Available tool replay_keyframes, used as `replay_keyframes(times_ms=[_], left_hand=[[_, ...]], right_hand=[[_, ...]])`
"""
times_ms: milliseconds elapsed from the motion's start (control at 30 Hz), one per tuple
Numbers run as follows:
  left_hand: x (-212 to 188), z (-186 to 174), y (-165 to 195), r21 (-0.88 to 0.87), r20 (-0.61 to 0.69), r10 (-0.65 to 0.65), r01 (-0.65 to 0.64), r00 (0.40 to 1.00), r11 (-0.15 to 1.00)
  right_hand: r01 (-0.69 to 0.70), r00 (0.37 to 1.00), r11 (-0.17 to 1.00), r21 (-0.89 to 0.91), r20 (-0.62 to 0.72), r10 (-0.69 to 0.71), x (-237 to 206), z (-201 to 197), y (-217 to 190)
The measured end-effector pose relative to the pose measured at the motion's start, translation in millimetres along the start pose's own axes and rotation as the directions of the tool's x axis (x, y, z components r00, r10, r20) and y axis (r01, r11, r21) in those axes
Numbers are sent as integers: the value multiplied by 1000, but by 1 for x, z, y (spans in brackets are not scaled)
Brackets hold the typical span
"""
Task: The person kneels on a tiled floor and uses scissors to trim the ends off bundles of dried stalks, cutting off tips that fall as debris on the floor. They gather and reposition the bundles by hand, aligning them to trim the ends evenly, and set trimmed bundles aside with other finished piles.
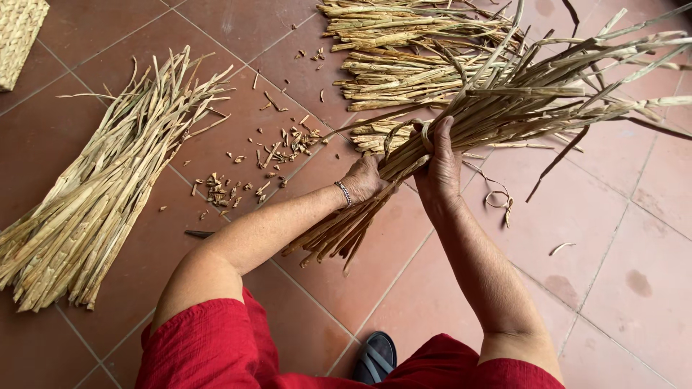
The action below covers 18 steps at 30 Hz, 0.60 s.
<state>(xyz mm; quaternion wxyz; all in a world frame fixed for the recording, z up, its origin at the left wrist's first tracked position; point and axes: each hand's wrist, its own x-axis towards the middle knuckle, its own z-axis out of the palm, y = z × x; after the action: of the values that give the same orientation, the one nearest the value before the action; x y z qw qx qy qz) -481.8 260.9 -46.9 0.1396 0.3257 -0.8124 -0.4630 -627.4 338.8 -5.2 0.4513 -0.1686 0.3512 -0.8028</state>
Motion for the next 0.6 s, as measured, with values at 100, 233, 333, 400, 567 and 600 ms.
replay_keyframes(times_ms=[100,233,333,400,567,600], left_hand=[[-5,-1,5,-37,-12,17,-18,1000,999],[-16,2,18,86,-80,-57,64,995,994],[-12,2,18,260,-123,-89,118,988,958],[-2,0,13,337,-99,-133,160,986,928],[21,-16,-2,323,-107,-135,163,985,932],[24,-21,-4,381,-92,-196,216,976,899]], right_hand=[[-56,998,998,26,-32,57,1,-3,1],[-46,999,996,72,-12,47,3,-7,4],[-53,998,996,78,-22,55,4,-7,6],[-70,996,995,65,-48,73,4,-5,5],[-22,987,1000,-21,159,26,5,3,-4],[-19,976,998,-53,217,30,5,3,-6]])
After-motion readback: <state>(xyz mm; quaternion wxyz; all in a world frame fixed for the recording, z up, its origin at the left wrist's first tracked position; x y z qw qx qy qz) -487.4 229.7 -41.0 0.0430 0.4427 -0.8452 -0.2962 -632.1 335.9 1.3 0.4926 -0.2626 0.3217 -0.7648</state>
